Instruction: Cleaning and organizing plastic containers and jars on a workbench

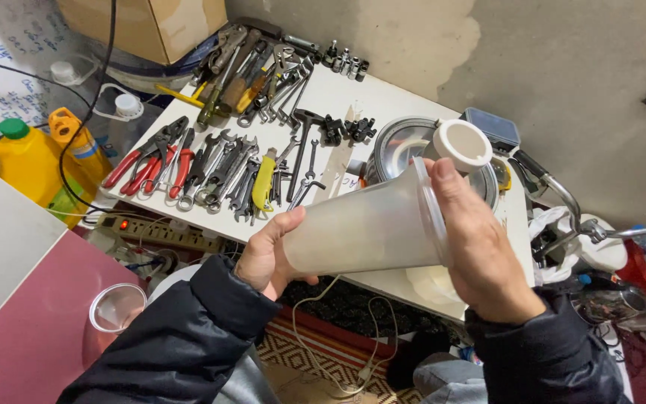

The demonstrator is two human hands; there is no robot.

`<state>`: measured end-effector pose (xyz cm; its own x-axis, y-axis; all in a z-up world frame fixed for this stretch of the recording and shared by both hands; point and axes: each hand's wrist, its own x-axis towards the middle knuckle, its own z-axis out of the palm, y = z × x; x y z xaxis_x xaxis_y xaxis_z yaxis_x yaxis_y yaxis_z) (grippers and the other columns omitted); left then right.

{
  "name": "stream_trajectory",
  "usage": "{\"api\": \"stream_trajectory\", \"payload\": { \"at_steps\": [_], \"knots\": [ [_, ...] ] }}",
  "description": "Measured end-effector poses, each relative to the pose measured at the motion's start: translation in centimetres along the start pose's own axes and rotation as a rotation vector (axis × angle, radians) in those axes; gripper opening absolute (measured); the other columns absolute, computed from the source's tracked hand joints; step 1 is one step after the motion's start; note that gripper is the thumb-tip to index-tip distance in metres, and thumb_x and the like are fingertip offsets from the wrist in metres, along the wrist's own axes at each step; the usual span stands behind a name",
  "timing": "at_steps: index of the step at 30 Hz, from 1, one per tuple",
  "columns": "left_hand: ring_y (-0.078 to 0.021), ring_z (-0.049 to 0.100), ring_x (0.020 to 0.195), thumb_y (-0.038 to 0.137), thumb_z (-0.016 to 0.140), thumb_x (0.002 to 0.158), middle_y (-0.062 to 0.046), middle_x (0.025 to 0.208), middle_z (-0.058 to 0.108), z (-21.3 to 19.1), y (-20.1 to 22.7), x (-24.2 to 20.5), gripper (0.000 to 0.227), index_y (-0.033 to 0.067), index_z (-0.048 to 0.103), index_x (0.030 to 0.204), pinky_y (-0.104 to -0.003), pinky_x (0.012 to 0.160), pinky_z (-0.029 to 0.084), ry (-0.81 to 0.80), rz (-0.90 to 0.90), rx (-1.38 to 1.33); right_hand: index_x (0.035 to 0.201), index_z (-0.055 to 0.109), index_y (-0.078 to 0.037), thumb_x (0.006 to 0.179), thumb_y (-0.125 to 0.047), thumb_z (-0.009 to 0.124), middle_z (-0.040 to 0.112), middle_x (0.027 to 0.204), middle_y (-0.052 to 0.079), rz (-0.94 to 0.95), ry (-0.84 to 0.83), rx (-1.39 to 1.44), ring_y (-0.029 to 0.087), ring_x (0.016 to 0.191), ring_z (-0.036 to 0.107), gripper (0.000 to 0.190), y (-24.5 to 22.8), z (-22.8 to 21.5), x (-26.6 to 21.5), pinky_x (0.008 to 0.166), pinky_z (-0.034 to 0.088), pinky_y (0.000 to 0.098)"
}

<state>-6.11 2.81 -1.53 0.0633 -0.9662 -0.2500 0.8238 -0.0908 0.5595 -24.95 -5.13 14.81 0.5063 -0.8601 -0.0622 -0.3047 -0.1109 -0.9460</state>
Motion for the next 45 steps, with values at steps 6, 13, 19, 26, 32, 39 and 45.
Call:
{"api": "stream_trajectory", "payload": {
  "at_steps": [6, 13, 19, 26, 32, 39, 45],
  "knots": [
    [-0.0253, 0.058, 0.072, 0.036, 0.056, 0.089, -0.018, 0.095, 0.062, 0.6, 0.1, -0.5, 0.048, -0.0037, 0.060, 0.116, -0.034, 0.048, 0.045, 0.071, 0.085, 0.069, 0.138, 0.059, -0.008, 0.096, -0.047, 0.032, 0.061, 0.146, 0.004, -0.037, 0.125, -0.080, 0.017, 0.129, 0.057, 0.062, -0.1, 1.6, -1.0, 0.107, 0.042, 0.0314],
    [-0.0246, 0.057, 0.068, 0.030, 0.059, 0.088, -0.017, 0.090, 0.061, 0.5, 0.2, -0.6, 0.044, -0.0036, 0.060, 0.115, -0.034, 0.045, 0.045, -0.019, 0.204, 0.045, 0.146, 0.046, -0.004, 0.096, -0.055, 0.026, 0.050, 0.153, 0.015, -0.201, 0.128, -0.225, 0.028, 0.139, 0.049, 0.074, 0.1, 2.3, -2.1, 0.110, 0.039, 0.0404],
    [-0.0275, 0.059, 0.075, 0.033, 0.061, 0.085, -0.021, 0.100, 0.057, 0.2, 0.7, -0.6, 0.055, -0.0057, 0.053, 0.124, -0.034, 0.051, 0.052, -0.101, 0.238, 0.080, 0.153, 0.025, 0.004, 0.094, -0.069, 0.024, 0.020, 0.166, 0.030, -0.289, -0.033, -0.112, 0.041, 0.153, 0.022, 0.093, -0.1, 1.1, -2.8, 0.118, 0.023, 0.0520],
    [-0.0324, 0.048, 0.109, 0.027, 0.063, 0.075, -0.020, 0.118, 0.050, 1.7, 0.5, -1.2, 0.061, -0.0007, 0.050, 0.128, -0.046, 0.092, 0.040, 0.065, 0.209, 0.106, 0.154, 0.026, 0.001, 0.084, -0.025, 0.053, 0.034, 0.162, 0.023, -0.291, -0.018, -0.080, 0.034, 0.151, 0.033, 0.079, 0.8, 0.9, -3.7, 0.116, 0.028, 0.0453],
    [-0.0388, 0.045, 0.113, 0.029, 0.063, 0.074, -0.025, 0.120, 0.045, 1.1, -0.1, -0.9, 0.064, -0.0009, 0.046, 0.128, -0.052, 0.093, 0.039, -0.004, 0.187, 0.201, 0.154, 0.032, -0.001, 0.076, -0.036, 0.056, 0.045, 0.148, 0.027, -0.181, 0.086, -0.050, 0.040, 0.141, 0.046, 0.089, 2.1, 0.3, -4.2, 0.109, 0.038, 0.0542],
    [-0.0303, 0.050, 0.109, 0.030, 0.063, 0.080, -0.019, 0.118, 0.052, 1.3, -0.9, -1.7, 0.058, -0.0024, 0.048, 0.125, -0.043, 0.097, 0.041, -0.114, 0.407, 0.411, 0.154, 0.036, -0.013, 0.084, -0.031, 0.049, 0.048, 0.151, 0.013, -0.117, 0.153, -0.105, 0.028, 0.138, 0.047, 0.073, 3.1, -0.2, -5.1, 0.110, 0.035, 0.0429],
    [-0.0305, 0.050, 0.110, 0.019, 0.063, 0.073, -0.019, 0.122, 0.051, 1.1, -2.0, -1.9, 0.062, 0.0022, 0.045, 0.129, -0.042, 0.096, 0.041, -0.168, 0.438, 0.474, 0.156, 0.025, -0.026, 0.084, -0.037, 0.055, 0.035, 0.157, 0.019, -0.109, 0.083, -0.071, 0.037, 0.135, 0.048, 0.079, 4.9, -1.3, -7.1, 0.104, 0.047, 0.0563]
  ]
}}
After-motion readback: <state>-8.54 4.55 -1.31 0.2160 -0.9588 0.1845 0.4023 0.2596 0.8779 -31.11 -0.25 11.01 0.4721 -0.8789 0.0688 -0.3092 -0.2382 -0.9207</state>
